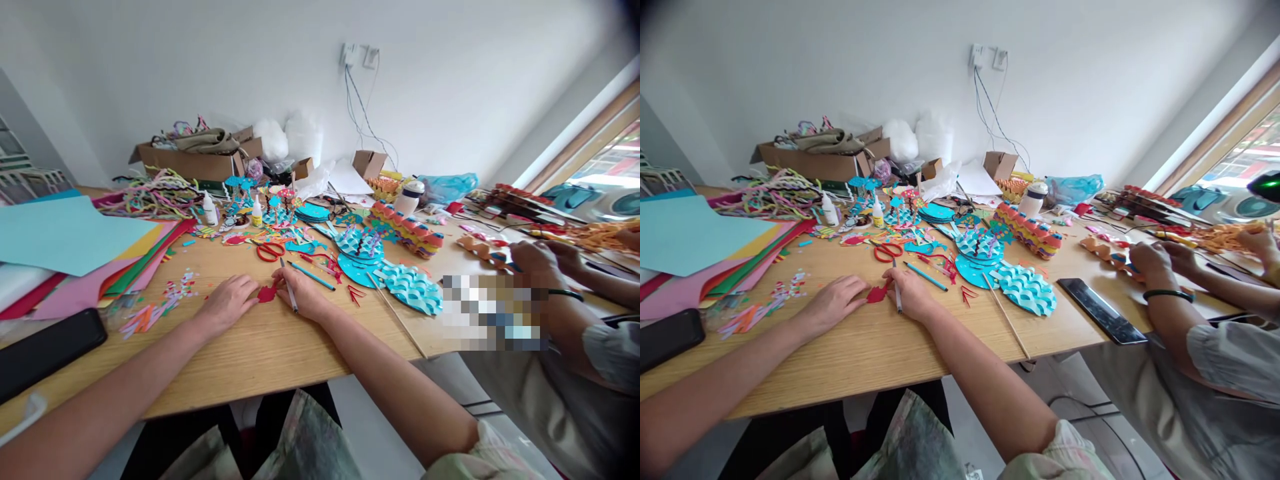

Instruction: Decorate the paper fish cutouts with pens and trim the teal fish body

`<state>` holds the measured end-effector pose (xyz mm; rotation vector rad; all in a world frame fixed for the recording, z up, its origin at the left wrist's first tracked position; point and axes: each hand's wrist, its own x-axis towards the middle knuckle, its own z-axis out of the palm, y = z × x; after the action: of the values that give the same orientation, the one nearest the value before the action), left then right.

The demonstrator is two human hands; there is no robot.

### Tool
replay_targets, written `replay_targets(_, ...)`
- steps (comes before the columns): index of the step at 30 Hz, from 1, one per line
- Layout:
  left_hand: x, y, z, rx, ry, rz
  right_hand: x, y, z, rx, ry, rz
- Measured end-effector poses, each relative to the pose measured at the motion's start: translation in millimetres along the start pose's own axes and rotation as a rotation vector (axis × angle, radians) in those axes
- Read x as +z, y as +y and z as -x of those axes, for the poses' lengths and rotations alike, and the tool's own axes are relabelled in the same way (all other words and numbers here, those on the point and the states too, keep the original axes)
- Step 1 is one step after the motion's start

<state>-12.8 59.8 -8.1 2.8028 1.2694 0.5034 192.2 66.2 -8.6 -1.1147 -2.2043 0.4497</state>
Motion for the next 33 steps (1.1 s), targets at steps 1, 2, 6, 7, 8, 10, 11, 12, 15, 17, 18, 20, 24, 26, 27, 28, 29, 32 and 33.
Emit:
replay_targets(1,-0.2,0,-1,0.0,-0.006,-0.003,1,1,-1,0.007,0.0,-0.002)
replay_targets(2,-0.4,0,-2,-0.001,-0.012,-0.006,2,2,-2,0.015,0.003,-0.009)
replay_targets(6,-2.6,-1,-6,-0.021,-0.038,-0.004,4,3,-3,0.06,0.021,-0.081)
replay_targets(7,-3.5,-1,-7,-0.029,-0.044,0.001,4,2,-3,0.069,0.017,-0.105)
replay_targets(8,-4.5,-1,-7,-0.037,-0.049,0.008,4,2,-4,0.077,0.012,-0.127)
replay_targets(10,-6.7,0,-7,-0.047,-0.06,0.026,6,2,-4,0.089,0.013,-0.161)
replay_targets(11,-7.6,0,-7,-0.05,-0.065,0.036,6,2,-4,0.094,0.016,-0.173)
replay_targets(12,-8.5,0,-7,-0.052,-0.07,0.048,7,3,-4,0.099,0.022,-0.186)
replay_targets(15,-9.3,1,-8,-0.072,-0.079,0.087,9,5,-5,0.117,0.026,-0.229)
replay_targets(17,-8.6,2,-10,-0.095,-0.079,0.119,10,7,-5,0.125,0.024,-0.254)
replay_targets(18,-8.0,2,-11,-0.107,-0.077,0.138,10,7,-4,0.127,0.027,-0.268)
replay_targets(20,-7.4,3,-13,-0.136,-0.07,0.184,10,7,-4,0.126,0.051,-0.326)
replay_targets(24,-11.4,7,-17,-0.207,-0.043,0.315,11,7,-5,0.12,0.124,-0.525)
replay_targets(26,-15.3,8,-17,-0.239,-0.036,0.401,10,6,-6,0.122,0.145,-0.568)
replay_targets(27,-17.1,9,-17,-0.253,-0.032,0.444,10,5,-6,0.126,0.156,-0.587)
replay_targets(28,-18.4,10,-17,-0.267,-0.027,0.482,8,5,-7,0.134,0.171,-0.617)
replay_targets(29,-19.1,12,-17,-0.282,-0.018,0.514,7,4,-8,0.142,0.188,-0.654)
replay_targets(32,-18.4,15,-18,-0.33,0.014,0.584,2,1,-8,0.17,0.213,-0.766)
replay_targets(33,-17.7,16,-19,-0.342,0.022,0.602,1,-1,-7,0.178,0.211,-0.788)
